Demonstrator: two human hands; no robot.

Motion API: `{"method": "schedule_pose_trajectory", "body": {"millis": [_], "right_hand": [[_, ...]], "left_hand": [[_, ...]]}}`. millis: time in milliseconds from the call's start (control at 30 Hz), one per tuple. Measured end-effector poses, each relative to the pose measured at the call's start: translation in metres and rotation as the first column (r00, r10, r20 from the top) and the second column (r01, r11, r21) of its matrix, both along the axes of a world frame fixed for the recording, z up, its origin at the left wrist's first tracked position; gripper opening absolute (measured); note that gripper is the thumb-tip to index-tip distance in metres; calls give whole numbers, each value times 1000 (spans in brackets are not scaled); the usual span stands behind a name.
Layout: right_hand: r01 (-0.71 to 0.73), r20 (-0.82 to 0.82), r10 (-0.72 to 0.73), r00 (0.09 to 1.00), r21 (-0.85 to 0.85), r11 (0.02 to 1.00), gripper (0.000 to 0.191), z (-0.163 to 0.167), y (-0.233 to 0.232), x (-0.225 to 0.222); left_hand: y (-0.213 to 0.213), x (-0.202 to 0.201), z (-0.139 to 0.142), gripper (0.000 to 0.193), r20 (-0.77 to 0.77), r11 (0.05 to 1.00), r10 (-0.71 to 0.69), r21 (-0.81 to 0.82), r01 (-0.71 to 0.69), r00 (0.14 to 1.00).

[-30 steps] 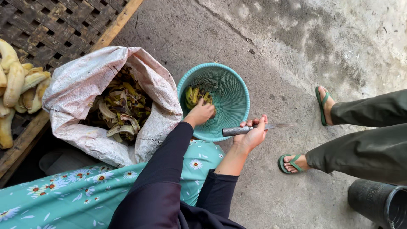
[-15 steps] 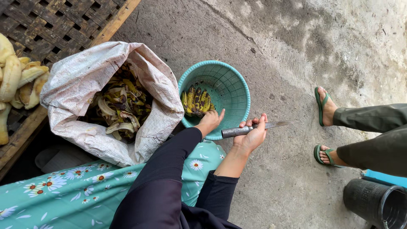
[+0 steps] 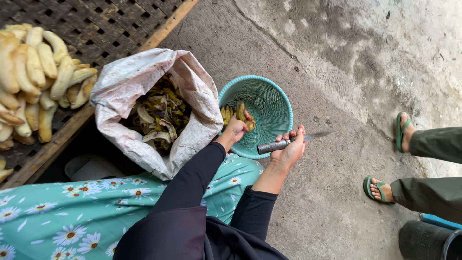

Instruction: The person sits on the ground and peels bananas one at a time with a small knife, dropping the peels into a cloth sack and placing the peeled bananas into a plastic basket. They take new unpeeled bananas from a pile on a slatted wooden table and continue peeling.

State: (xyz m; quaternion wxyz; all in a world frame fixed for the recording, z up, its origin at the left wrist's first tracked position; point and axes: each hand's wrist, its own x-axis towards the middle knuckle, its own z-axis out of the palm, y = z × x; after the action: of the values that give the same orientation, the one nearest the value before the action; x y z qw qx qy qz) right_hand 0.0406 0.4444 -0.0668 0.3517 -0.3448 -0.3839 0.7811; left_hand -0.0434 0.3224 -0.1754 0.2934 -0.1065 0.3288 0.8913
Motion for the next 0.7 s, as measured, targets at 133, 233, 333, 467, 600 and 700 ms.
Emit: {"method": "schedule_pose_trajectory", "body": {"millis": [133,233,333,467,600,700], "right_hand": [[-145,-114,142,983,-16,989,38,21,-18,-7],[-330,-164,335,928,56,942,56,53,-45,-11],[-540,-83,564,822,203,817,61,87,-82,-10],[-768,-95,812,577,275,578,58,113,-144,-4],[-857,177,917,358,451,248,60,121,-195,4],[-819,294,905,307,567,94,61,117,-224,0]], "left_hand": [[1,-3,53,33,-104,950,-58,300,87,993],[-28,-2,107,23,-392,998,-20,-65,-6,920],[-94,9,156,35,-870,627,-160,-455,-633,467],[-204,29,202,36,-786,115,-566,-371,-922,246],[-280,53,220,37,-655,-42,-721,-282,-959,224],[-309,61,215,36,-626,-66,-747,-264,-962,223]]}}
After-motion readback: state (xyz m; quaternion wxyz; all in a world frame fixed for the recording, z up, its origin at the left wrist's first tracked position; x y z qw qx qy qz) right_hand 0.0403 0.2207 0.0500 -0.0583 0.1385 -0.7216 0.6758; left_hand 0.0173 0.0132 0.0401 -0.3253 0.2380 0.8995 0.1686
